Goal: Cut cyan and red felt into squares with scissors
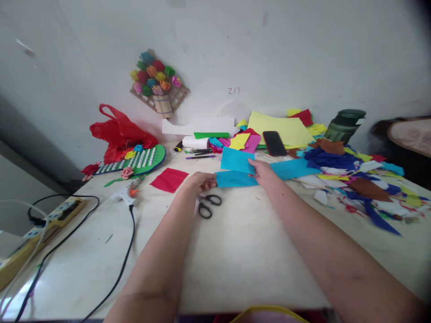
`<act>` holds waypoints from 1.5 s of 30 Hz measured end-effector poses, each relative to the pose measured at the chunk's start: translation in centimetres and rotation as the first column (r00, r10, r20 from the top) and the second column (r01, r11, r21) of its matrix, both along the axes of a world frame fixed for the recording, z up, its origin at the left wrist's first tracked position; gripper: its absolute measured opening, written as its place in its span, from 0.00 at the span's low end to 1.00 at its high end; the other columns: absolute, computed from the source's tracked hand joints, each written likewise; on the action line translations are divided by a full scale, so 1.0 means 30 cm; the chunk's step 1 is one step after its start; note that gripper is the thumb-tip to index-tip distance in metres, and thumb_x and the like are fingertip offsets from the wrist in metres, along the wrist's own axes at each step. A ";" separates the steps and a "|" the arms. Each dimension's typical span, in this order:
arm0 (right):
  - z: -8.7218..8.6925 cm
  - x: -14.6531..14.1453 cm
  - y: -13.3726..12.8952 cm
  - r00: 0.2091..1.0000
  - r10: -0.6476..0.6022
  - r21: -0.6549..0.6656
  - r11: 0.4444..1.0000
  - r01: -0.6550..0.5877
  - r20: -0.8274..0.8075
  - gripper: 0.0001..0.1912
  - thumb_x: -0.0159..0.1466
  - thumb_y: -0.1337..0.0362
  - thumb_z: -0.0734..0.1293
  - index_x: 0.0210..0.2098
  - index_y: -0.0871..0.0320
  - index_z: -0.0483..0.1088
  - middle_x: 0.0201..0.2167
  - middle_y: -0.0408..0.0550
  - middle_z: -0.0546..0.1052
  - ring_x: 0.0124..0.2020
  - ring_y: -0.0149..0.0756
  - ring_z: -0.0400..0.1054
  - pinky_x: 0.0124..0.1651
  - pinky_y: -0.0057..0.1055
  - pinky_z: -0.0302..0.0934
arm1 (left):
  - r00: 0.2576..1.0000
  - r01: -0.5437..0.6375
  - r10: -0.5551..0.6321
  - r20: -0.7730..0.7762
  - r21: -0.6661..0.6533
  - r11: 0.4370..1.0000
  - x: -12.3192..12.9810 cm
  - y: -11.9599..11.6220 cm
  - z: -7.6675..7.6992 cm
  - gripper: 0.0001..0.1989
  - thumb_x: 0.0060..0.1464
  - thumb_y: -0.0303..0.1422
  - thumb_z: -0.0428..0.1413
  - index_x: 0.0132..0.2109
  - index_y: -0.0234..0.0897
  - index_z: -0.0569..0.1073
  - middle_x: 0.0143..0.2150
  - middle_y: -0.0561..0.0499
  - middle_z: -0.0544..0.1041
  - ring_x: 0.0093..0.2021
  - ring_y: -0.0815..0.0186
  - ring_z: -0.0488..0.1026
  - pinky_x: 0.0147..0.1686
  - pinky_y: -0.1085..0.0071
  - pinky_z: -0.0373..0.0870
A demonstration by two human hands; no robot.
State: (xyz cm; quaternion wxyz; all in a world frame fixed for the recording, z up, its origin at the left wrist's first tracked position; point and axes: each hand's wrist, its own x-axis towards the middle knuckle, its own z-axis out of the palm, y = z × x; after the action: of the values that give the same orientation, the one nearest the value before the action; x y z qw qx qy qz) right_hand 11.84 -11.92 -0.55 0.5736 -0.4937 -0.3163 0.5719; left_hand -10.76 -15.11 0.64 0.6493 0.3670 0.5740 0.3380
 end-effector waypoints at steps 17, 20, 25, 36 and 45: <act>0.034 -0.021 -0.024 0.999 0.022 -0.031 0.999 -0.023 -0.044 0.03 0.55 0.66 0.66 0.29 0.57 0.67 0.24 0.42 0.73 0.24 0.30 0.66 0.19 0.25 0.57 | 0.977 -0.086 0.172 -0.126 0.504 0.859 0.040 0.014 -0.042 0.12 0.36 0.34 0.64 0.25 0.35 0.69 0.15 0.57 0.65 0.17 0.72 0.63 0.20 0.74 0.64; 0.035 -0.043 -0.033 0.997 0.069 -0.017 0.997 -0.069 -0.034 0.03 0.56 0.66 0.66 0.29 0.57 0.66 0.25 0.42 0.73 0.24 0.30 0.65 0.19 0.24 0.58 | 0.982 -0.101 0.168 -0.081 0.525 0.845 -0.015 0.027 -0.055 0.13 0.35 0.35 0.65 0.26 0.33 0.71 0.17 0.56 0.68 0.19 0.72 0.65 0.22 0.75 0.65; 0.013 -0.079 -0.047 0.993 0.104 -0.013 0.995 -0.104 0.047 0.04 0.56 0.65 0.66 0.28 0.58 0.66 0.24 0.43 0.72 0.23 0.30 0.65 0.17 0.24 0.59 | 0.996 -0.080 0.056 0.063 0.498 0.864 -0.045 0.021 -0.071 0.19 0.37 0.34 0.63 0.40 0.32 0.74 0.21 0.54 0.73 0.21 0.70 0.68 0.24 0.74 0.67; 0.027 -0.107 -0.072 0.993 0.065 -0.014 0.998 -0.064 0.103 0.05 0.55 0.66 0.67 0.27 0.59 0.65 0.24 0.41 0.70 0.23 0.29 0.64 0.18 0.24 0.61 | 0.907 -0.163 0.027 0.421 0.289 0.943 -0.012 0.012 -0.047 0.12 0.44 0.21 0.50 0.39 0.29 0.71 0.29 0.45 0.76 0.27 0.64 0.73 0.31 0.66 0.72; 0.002 -0.125 -0.070 0.988 0.094 -0.015 0.996 -0.093 0.122 0.04 0.56 0.65 0.66 0.30 0.60 0.67 0.27 0.44 0.72 0.24 0.28 0.65 0.19 0.23 0.62 | 0.896 -0.184 0.089 0.434 0.181 0.966 -0.015 0.009 -0.034 0.17 0.59 0.40 0.41 0.44 0.32 0.67 0.30 0.43 0.75 0.29 0.60 0.74 0.31 0.61 0.73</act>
State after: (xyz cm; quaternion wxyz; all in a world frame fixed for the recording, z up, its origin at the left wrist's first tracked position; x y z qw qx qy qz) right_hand 8.09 -14.03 -0.48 0.5236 -0.5150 -0.3711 0.5683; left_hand -11.21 -14.82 -0.37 0.6885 0.3125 0.4039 0.5150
